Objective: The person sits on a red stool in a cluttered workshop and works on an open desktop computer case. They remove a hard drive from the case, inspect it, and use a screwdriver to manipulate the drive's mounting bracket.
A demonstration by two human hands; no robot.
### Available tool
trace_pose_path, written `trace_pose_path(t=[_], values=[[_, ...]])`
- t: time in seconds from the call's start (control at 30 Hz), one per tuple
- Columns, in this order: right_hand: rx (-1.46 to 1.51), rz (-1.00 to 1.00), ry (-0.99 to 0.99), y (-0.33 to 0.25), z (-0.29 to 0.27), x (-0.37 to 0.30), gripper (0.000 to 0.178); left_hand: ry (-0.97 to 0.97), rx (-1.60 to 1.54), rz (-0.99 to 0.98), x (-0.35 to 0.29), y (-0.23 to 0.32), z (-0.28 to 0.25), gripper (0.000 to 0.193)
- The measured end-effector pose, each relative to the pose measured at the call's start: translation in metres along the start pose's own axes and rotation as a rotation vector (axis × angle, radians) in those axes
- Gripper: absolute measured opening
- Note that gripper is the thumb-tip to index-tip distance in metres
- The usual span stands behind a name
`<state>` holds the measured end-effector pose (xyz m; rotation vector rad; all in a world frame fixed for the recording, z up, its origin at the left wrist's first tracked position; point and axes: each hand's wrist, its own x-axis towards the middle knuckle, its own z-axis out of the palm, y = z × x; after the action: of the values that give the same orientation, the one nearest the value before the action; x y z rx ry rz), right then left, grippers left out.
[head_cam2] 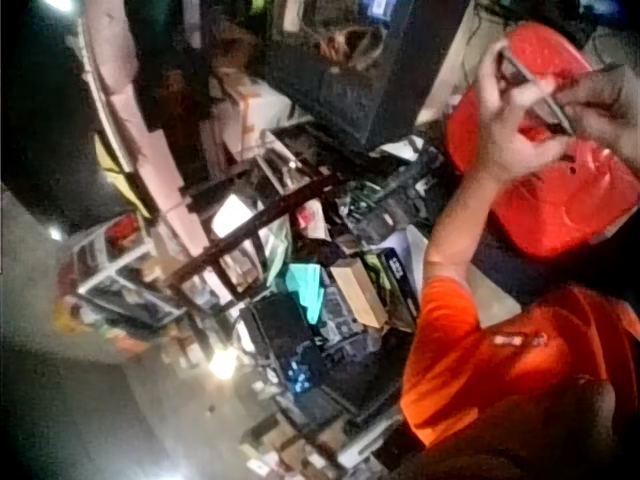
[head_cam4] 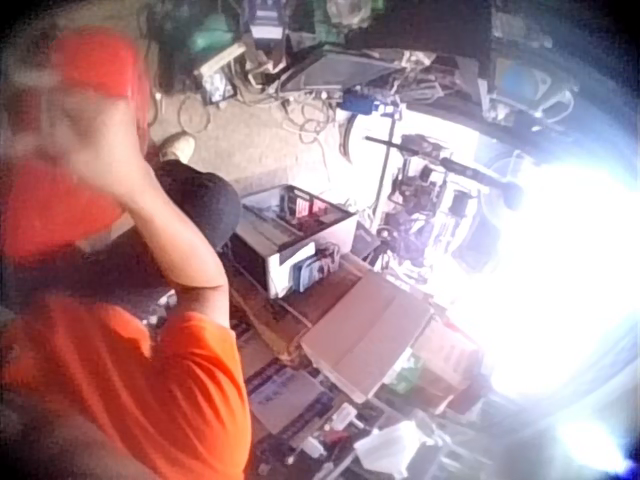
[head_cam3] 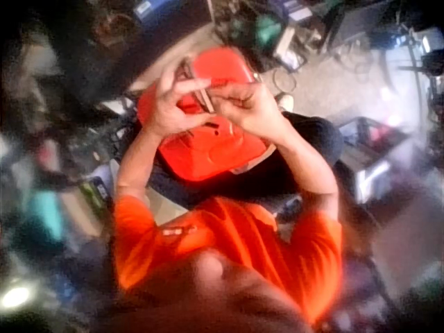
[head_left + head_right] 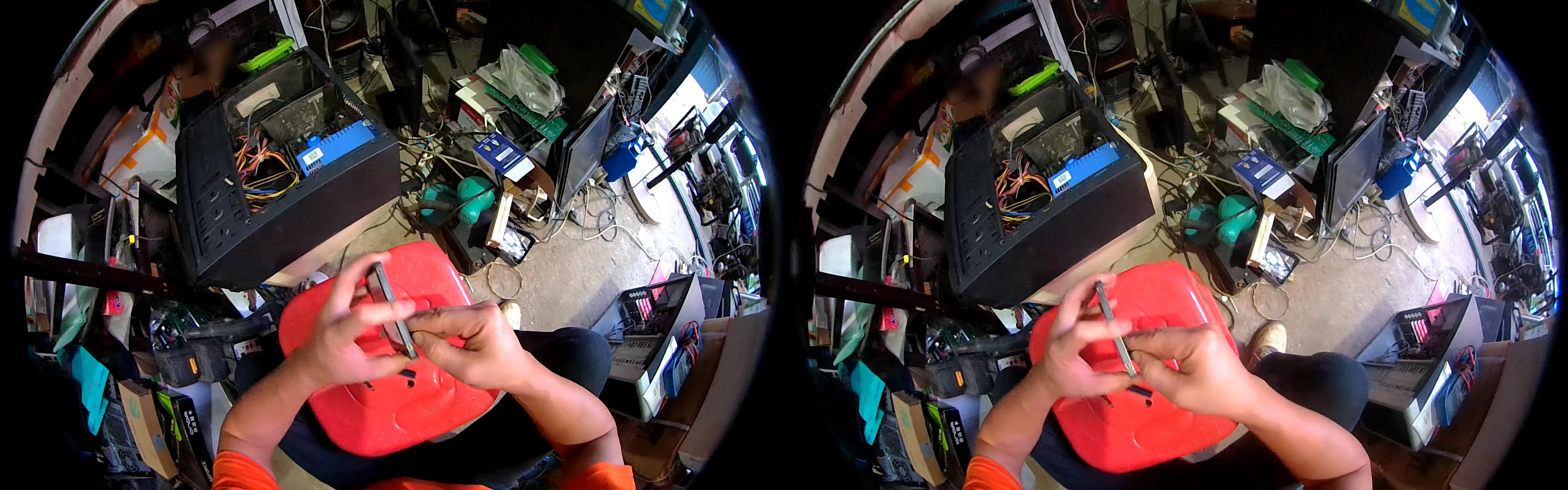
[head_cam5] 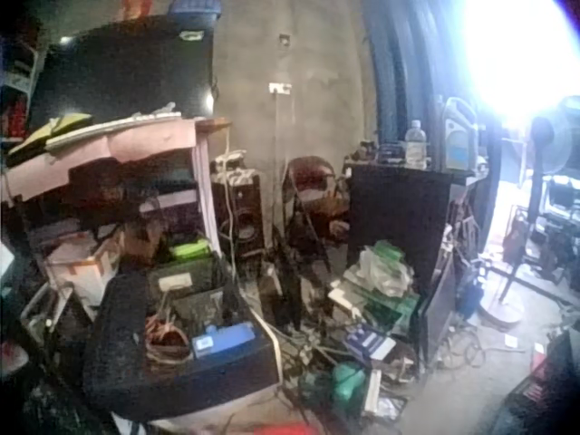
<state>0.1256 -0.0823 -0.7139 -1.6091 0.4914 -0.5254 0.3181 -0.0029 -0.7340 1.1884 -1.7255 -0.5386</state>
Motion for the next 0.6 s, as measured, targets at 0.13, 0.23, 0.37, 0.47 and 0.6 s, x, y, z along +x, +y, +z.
trace_pose_path(t=[0.13,0.23,0.37,0.47,0.6], values=[[0.075,0.060,-0.026,-0.0040,-0.0009,-0.0023,0.022,0.045,-0.012,-0.005,0.0000,-0.0062,-0.0057,0.068],[-0.023,-0.015,-0.053,-0.0073,-0.0017,-0.0010,0.023,0.050,-0.030,-0.019,0.0006,-0.0054,-0.0053,0.066],[-0.104,-0.045,-0.066,-0.0081,-0.0030,-0.0012,0.025,0.047,-0.043,-0.035,-0.0002,-0.0052,-0.0039,0.064],[-0.135,-0.074,-0.052,-0.0051,-0.0029,-0.0022,0.024,0.041,-0.055,-0.023,0.0010,-0.0055,-0.0032,0.064],[-0.018,0.053,-0.073,-0.0010,-0.0011,-0.0031,0.024,0.036,-0.029,0.002,0.0003,-0.0061,-0.0043,0.063]])
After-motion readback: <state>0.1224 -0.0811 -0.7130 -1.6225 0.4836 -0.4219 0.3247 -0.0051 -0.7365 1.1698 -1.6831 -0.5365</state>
